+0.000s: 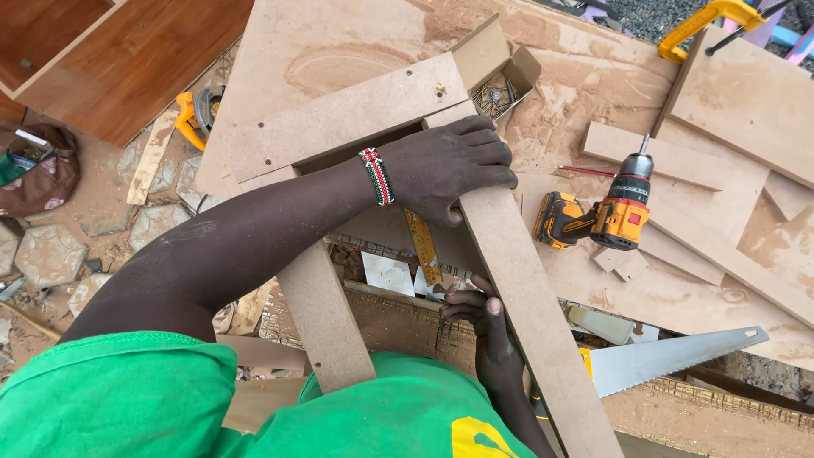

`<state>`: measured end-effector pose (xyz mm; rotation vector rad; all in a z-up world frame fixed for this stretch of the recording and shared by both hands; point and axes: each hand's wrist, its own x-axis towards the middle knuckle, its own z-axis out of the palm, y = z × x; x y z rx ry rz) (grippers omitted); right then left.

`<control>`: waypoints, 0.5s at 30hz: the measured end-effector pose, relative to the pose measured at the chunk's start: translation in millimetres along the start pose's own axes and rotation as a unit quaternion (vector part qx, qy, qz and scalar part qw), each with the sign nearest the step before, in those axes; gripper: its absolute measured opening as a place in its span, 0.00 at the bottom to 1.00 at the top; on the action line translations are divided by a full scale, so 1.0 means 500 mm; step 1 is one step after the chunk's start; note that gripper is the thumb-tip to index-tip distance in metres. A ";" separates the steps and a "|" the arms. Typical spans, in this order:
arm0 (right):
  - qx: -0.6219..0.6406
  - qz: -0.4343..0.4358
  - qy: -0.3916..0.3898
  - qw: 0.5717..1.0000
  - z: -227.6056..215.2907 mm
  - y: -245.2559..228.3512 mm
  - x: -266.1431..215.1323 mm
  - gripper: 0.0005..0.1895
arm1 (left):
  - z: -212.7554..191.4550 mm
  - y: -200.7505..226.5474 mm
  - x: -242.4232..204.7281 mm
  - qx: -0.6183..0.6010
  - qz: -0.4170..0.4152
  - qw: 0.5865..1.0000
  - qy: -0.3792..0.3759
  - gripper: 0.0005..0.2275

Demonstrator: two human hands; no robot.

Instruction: Drilling screws into wooden boards to assemble a furniture frame

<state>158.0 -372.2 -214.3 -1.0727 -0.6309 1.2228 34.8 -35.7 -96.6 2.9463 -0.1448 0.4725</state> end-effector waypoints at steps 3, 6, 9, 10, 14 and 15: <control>-0.016 0.017 -0.023 0.999 0.040 -0.043 -0.003 0.35 | -0.004 0.000 0.001 -0.012 0.003 1.000 -0.005 0.40; -0.098 0.056 -0.087 0.990 0.090 -0.136 -0.011 0.39 | -0.014 -0.003 0.004 -0.022 0.010 1.000 -0.011 0.41; -0.262 0.066 -0.185 0.945 0.116 -0.261 -0.038 0.33 | -0.027 -0.003 0.005 -0.038 0.015 0.999 -0.022 0.41; -0.360 0.048 -0.235 0.902 0.119 -0.307 -0.049 0.28 | -0.031 -0.003 0.007 -0.047 0.013 0.998 -0.025 0.41; -0.447 -0.042 -0.118 0.886 0.073 -0.421 -0.091 0.26 | -0.045 -0.001 0.008 -0.069 0.014 0.997 -0.018 0.39; -0.571 -0.090 -0.067 0.813 0.037 -0.409 -0.100 0.35 | -0.049 0.001 0.009 -0.059 0.017 0.998 -0.018 0.39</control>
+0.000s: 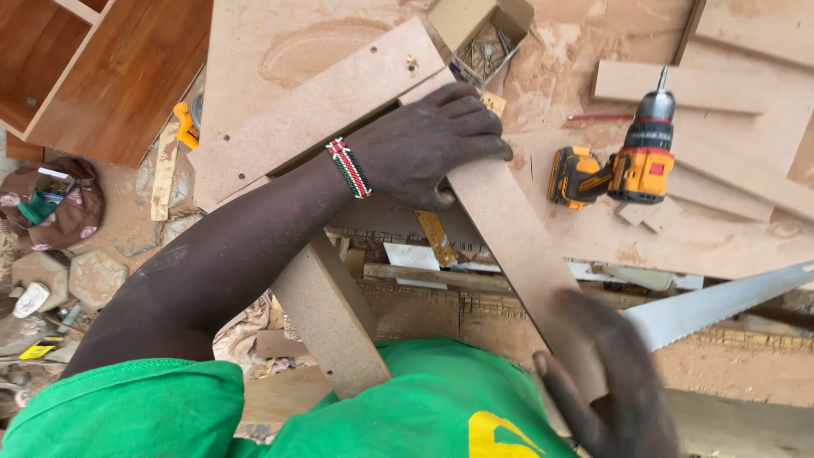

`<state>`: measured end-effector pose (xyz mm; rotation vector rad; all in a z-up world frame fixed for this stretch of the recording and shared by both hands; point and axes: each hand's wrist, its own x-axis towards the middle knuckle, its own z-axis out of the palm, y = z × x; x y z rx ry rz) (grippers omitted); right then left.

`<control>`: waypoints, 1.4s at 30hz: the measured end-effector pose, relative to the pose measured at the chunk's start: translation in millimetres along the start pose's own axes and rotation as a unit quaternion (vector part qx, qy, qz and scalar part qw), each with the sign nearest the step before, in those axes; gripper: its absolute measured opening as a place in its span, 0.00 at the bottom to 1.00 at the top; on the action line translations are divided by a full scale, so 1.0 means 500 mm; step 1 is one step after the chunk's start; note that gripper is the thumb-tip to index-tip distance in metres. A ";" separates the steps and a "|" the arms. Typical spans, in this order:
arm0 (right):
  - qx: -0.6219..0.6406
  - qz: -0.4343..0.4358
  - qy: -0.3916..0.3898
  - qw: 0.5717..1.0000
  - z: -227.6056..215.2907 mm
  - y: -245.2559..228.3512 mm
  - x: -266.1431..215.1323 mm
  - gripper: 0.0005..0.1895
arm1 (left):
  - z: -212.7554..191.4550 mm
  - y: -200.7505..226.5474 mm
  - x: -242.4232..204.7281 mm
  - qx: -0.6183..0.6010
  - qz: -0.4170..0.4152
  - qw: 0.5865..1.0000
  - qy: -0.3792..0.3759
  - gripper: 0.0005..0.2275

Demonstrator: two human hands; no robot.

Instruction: Drilling screws into wooden boards to assemble a furniture frame

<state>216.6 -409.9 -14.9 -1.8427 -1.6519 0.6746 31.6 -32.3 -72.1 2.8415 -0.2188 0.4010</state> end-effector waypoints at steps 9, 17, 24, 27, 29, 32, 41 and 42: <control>-0.089 0.203 -0.059 0.973 0.014 0.100 -0.052 0.52 | -0.024 0.005 0.007 0.006 -0.020 0.998 -0.052 0.44; -0.023 0.136 -0.013 0.990 0.044 0.110 -0.013 0.48 | -0.047 0.028 0.037 0.056 -0.043 0.992 -0.105 0.37; 0.027 0.191 0.001 0.981 0.053 0.088 -0.009 0.43 | -0.029 0.045 0.047 0.087 -0.074 0.992 -0.056 0.24; 0.024 0.183 0.021 0.983 0.064 0.092 -0.018 0.45 | -0.027 0.046 0.051 0.073 -0.082 0.993 -0.041 0.30; 0.024 0.179 0.022 0.983 0.066 0.093 -0.019 0.46 | -0.025 0.045 0.048 0.069 -0.088 0.993 -0.035 0.27; 0.023 0.177 0.024 0.984 0.064 0.094 -0.017 0.47 | -0.023 0.040 0.044 0.062 -0.092 0.993 -0.042 0.32; 0.040 0.185 -0.016 0.982 0.052 0.096 -0.007 0.51 | -0.015 0.033 0.039 0.069 -0.091 0.993 -0.038 0.31; 0.042 0.189 -0.017 0.981 0.053 0.099 -0.006 0.53 | -0.016 0.033 0.040 0.069 -0.094 0.992 -0.039 0.29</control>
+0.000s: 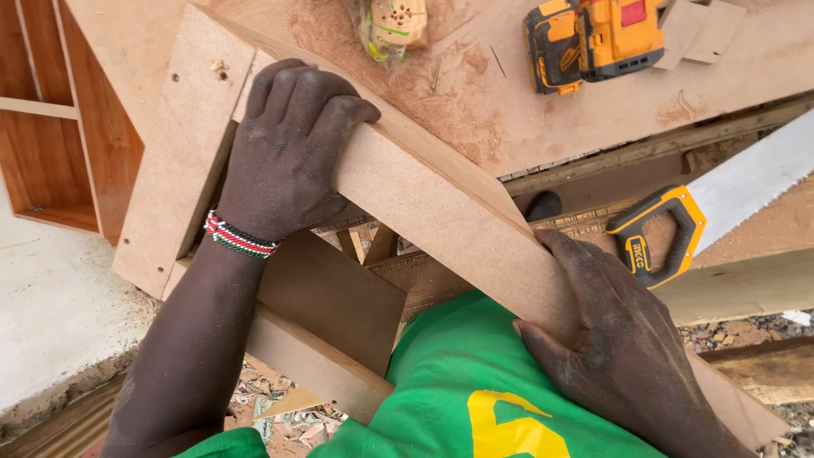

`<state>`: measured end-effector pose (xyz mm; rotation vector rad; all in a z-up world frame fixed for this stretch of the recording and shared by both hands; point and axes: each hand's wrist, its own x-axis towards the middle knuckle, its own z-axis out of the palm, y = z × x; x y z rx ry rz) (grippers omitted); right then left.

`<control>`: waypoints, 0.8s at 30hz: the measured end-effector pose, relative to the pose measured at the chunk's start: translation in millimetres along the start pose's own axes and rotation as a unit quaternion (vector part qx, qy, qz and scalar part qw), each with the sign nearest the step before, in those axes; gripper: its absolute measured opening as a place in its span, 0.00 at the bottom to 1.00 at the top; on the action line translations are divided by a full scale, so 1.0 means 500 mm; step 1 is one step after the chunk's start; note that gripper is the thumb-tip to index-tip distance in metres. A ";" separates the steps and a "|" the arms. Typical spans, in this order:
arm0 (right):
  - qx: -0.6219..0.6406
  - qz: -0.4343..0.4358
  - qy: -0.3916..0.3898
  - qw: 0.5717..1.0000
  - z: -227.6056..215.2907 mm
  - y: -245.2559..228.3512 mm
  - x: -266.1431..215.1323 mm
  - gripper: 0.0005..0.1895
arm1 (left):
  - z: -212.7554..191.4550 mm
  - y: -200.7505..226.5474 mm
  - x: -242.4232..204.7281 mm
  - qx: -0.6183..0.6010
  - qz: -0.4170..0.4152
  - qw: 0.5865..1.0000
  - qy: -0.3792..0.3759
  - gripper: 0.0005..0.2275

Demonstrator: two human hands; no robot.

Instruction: Drilling screws into wooden boards to assemble a furniture frame

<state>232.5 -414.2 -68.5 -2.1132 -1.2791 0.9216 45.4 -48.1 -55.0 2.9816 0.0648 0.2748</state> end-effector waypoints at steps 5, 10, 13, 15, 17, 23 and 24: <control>-0.001 -0.029 0.010 1.000 -0.007 0.001 0.006 0.53 | 0.001 0.001 0.002 -0.008 -0.010 1.000 0.004 0.26; -0.030 0.027 0.018 0.999 0.014 0.029 0.003 0.58 | 0.005 0.001 0.002 -0.005 -0.018 1.000 -0.008 0.20; -0.065 0.098 -0.008 0.993 0.023 0.034 0.011 0.61 | 0.007 0.001 0.001 0.022 -0.007 1.000 0.006 0.21; -0.056 0.061 0.018 0.996 0.036 0.048 0.003 0.61 | -0.003 0.004 0.004 0.015 -0.002 1.000 0.025 0.19; -0.046 0.025 0.043 0.998 0.038 0.050 0.001 0.61 | -0.005 0.005 0.005 0.006 0.003 0.999 0.045 0.18; -0.021 -0.073 0.080 0.994 0.039 0.064 0.012 0.60 | -0.002 0.006 -0.001 0.023 0.009 0.997 0.073 0.05; -0.017 -0.065 0.078 0.995 0.039 0.065 0.012 0.60 | 0.001 0.005 -0.003 0.026 0.010 0.997 0.067 0.06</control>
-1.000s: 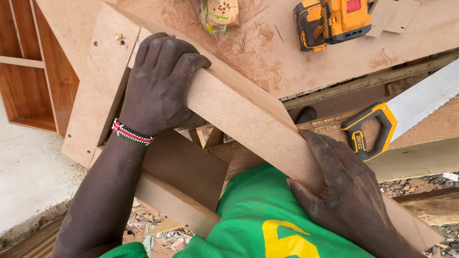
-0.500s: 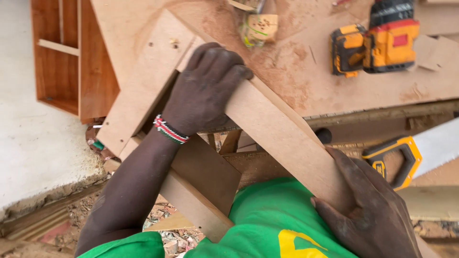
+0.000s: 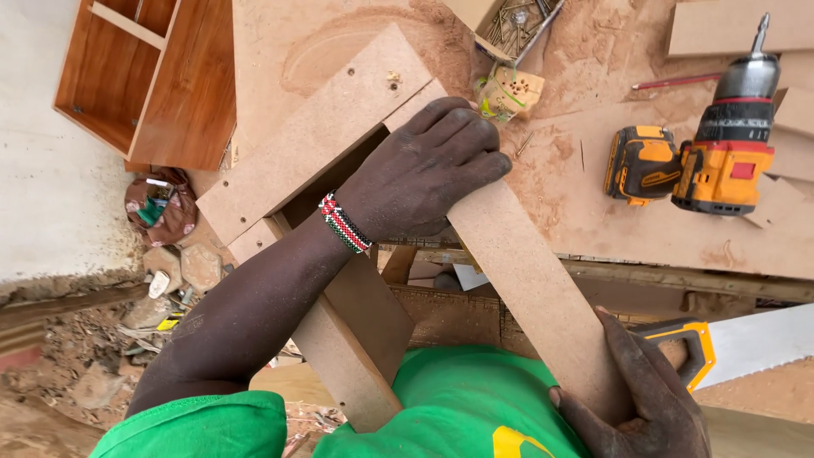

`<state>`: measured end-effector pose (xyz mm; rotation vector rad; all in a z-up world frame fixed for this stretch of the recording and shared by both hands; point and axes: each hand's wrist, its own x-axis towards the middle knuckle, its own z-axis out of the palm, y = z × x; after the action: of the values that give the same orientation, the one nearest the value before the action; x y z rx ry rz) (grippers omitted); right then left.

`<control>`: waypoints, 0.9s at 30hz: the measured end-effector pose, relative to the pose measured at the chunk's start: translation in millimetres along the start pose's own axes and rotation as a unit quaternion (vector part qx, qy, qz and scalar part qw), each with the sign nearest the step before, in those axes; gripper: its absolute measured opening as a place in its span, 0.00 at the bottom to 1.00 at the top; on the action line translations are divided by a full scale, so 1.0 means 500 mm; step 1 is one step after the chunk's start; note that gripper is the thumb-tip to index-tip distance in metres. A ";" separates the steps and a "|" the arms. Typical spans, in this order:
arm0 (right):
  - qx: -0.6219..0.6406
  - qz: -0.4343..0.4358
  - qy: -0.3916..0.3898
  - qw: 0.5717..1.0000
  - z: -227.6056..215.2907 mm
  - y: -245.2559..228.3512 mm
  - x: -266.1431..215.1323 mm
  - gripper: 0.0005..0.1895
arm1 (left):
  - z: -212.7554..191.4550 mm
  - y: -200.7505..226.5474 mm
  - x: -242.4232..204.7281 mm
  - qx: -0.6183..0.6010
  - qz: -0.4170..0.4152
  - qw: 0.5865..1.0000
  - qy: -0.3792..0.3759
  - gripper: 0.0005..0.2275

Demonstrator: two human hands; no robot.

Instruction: Drilling screws into wooden boards to assemble a furniture frame

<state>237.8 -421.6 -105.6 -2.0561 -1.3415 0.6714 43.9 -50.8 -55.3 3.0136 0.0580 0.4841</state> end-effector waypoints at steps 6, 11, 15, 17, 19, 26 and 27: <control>0.012 0.009 0.019 1.000 0.001 -0.018 -0.005 0.59 | -0.010 0.007 -0.002 -0.008 0.002 1.000 0.007 0.05; 0.009 -0.011 0.022 1.000 0.003 -0.016 -0.006 0.59 | -0.012 0.006 -0.001 -0.031 0.005 0.999 0.021 0.03; 0.001 -0.001 0.031 1.000 0.003 -0.030 -0.003 0.57 | -0.010 0.002 -0.002 -0.023 0.005 1.000 0.006 0.04; 0.001 -0.009 0.034 0.999 0.003 -0.028 -0.001 0.57 | -0.009 0.001 -0.002 -0.027 0.003 1.000 -0.001 0.06; 0.003 -0.016 0.031 0.999 0.003 -0.023 0.001 0.57 | -0.008 -0.002 -0.001 -0.021 0.003 1.000 -0.007 0.06; -0.001 0.034 -0.005 0.999 0.003 -0.001 -0.002 0.61 | 0.003 -0.004 -0.003 0.030 -0.001 0.999 -0.034 0.08; 0.006 0.020 0.006 1.000 0.004 -0.004 -0.001 0.60 | 0.002 -0.004 -0.002 0.020 0.001 0.999 -0.026 0.07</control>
<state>235.0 -421.0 -105.3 -2.0792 -1.2897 0.6814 43.1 -49.0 -56.6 3.0635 0.0608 0.4108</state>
